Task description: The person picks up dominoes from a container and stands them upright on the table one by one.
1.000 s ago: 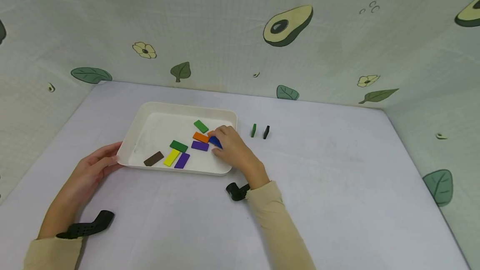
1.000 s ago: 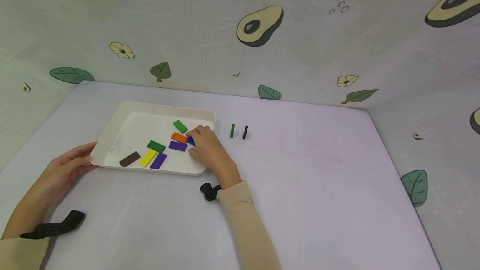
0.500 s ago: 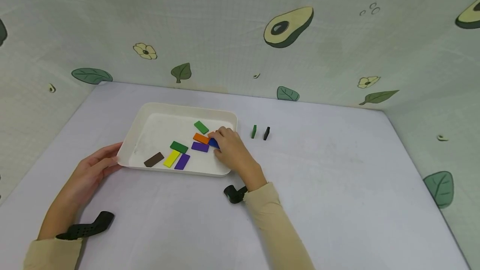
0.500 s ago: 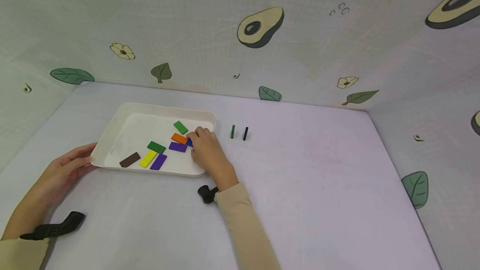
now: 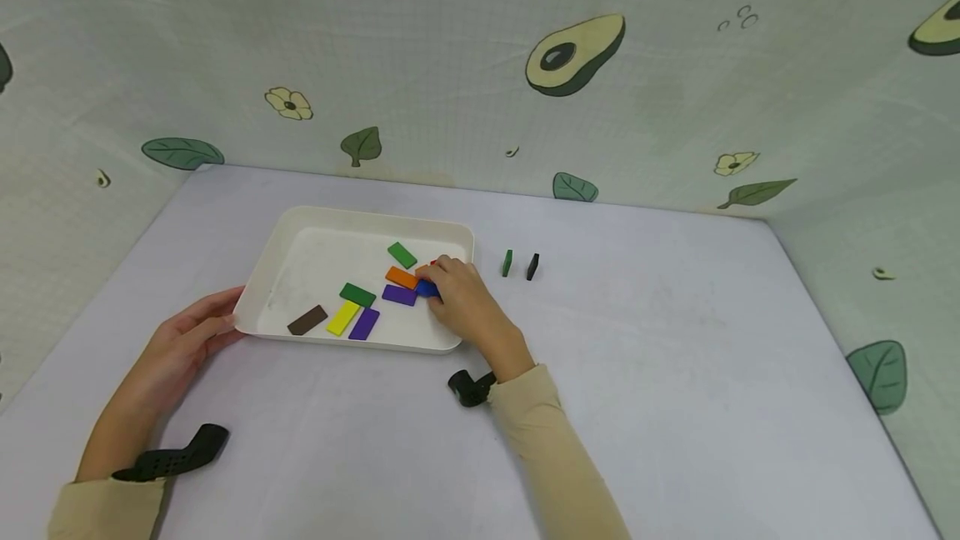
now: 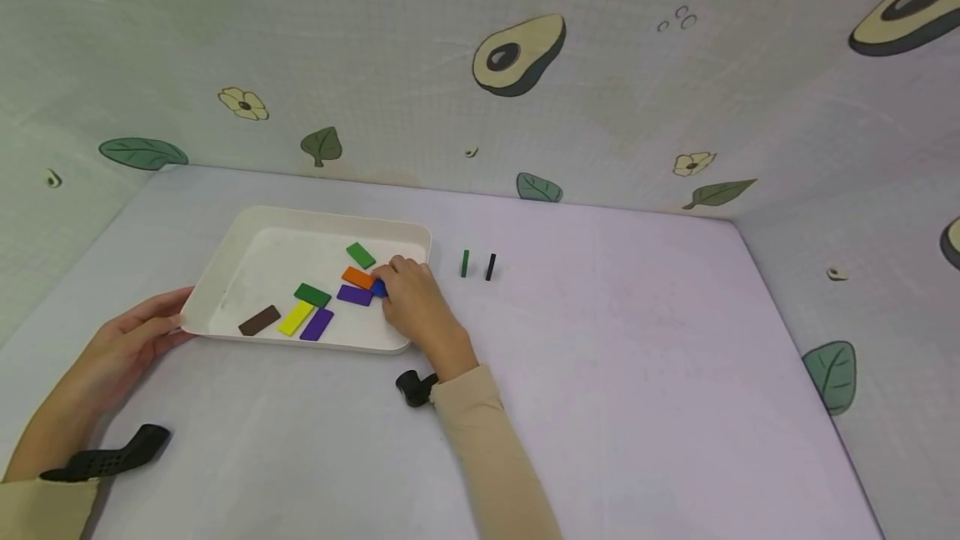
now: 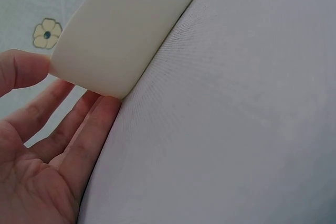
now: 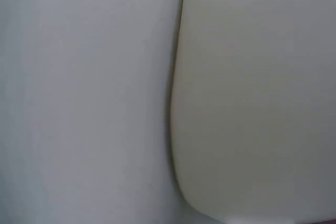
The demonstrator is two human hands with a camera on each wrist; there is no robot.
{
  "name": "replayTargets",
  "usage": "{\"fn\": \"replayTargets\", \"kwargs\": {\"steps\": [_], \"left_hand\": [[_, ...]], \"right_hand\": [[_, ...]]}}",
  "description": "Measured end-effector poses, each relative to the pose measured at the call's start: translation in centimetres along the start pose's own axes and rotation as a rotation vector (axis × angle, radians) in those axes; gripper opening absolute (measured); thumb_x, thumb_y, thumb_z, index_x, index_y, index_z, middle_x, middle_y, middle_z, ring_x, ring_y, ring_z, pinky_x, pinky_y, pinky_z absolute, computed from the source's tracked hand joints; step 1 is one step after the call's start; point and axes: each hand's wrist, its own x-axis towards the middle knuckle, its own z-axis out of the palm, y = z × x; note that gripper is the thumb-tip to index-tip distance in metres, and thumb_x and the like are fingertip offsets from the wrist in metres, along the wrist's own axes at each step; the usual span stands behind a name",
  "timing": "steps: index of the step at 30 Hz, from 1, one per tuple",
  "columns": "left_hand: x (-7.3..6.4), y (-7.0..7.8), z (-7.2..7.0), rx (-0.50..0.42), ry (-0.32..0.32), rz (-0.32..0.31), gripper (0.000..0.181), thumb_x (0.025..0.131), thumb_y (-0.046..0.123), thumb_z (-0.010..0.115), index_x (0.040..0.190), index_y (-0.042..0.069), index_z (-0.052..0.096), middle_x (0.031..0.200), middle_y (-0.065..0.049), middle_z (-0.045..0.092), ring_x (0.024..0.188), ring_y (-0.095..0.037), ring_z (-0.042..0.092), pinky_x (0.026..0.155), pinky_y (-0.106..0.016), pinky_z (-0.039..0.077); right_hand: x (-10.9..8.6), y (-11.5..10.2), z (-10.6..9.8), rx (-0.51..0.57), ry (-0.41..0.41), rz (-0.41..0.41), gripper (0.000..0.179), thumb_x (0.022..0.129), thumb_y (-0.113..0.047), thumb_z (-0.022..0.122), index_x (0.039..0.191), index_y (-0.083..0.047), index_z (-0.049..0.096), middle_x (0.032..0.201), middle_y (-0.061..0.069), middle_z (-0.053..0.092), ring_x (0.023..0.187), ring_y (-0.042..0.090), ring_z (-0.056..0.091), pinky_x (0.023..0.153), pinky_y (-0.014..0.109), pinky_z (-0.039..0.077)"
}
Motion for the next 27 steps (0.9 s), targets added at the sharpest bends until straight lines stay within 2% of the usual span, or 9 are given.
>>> {"fn": "replayTargets", "kwargs": {"steps": [5,12,18,24,27], "left_hand": [[0.0,-0.1,-0.2,-0.032,-0.021,0.006,0.037,0.096,-0.003,0.043,0.129,0.010,0.053,0.124,0.011,0.057,0.104,0.000,0.060,0.084,-0.011,0.049],[0.0,-0.1,-0.1,-0.004,-0.010,0.009,0.037,0.096,-0.002,0.043,0.130,0.008,0.051,0.124,0.010,0.057,0.104,0.000,0.059,0.084,-0.011,0.049],[0.0,0.0,0.0,-0.004,-0.004,0.005,0.037,0.096,-0.001,0.044,0.131,0.007,0.051,0.124,0.010,0.058,0.103,-0.001,0.060,0.084,-0.012,0.049],[-0.1,0.1,0.1,0.014,0.024,-0.007,0.036,0.095,0.000,0.046,0.129,0.008,0.053,0.123,0.010,0.058,0.103,-0.001,0.060,0.083,-0.012,0.050],[0.0,0.1,0.1,-0.005,0.001,0.004,0.037,0.095,-0.002,0.044,0.130,0.008,0.052,0.124,0.010,0.058,0.103,-0.001,0.060,0.084,-0.012,0.050]], "right_hand": [[0.0,0.1,-0.1,0.039,-0.005,-0.006,0.036,0.089,-0.011,0.060,0.125,-0.010,0.056,0.117,0.004,0.057,0.111,0.018,0.051,0.096,0.032,0.038],[-0.2,0.1,-0.7,0.148,-0.021,0.023,0.034,0.091,-0.014,0.058,0.125,-0.010,0.055,0.111,0.005,0.053,0.103,0.018,0.050,0.096,0.031,0.044],[-0.5,0.2,-1.1,0.226,0.030,0.009,0.031,0.090,-0.013,0.059,0.121,-0.008,0.056,0.110,0.006,0.053,0.098,0.017,0.052,0.094,0.029,0.048],[-0.6,0.2,-1.7,0.254,0.090,-0.010,0.032,0.089,-0.013,0.062,0.121,-0.008,0.055,0.111,0.007,0.054,0.096,0.016,0.054,0.091,0.028,0.050],[-0.7,0.1,-2.2,0.291,0.089,0.012,0.036,0.089,-0.012,0.061,0.123,-0.008,0.054,0.112,0.006,0.053,0.097,0.016,0.053,0.089,0.027,0.051]]}}
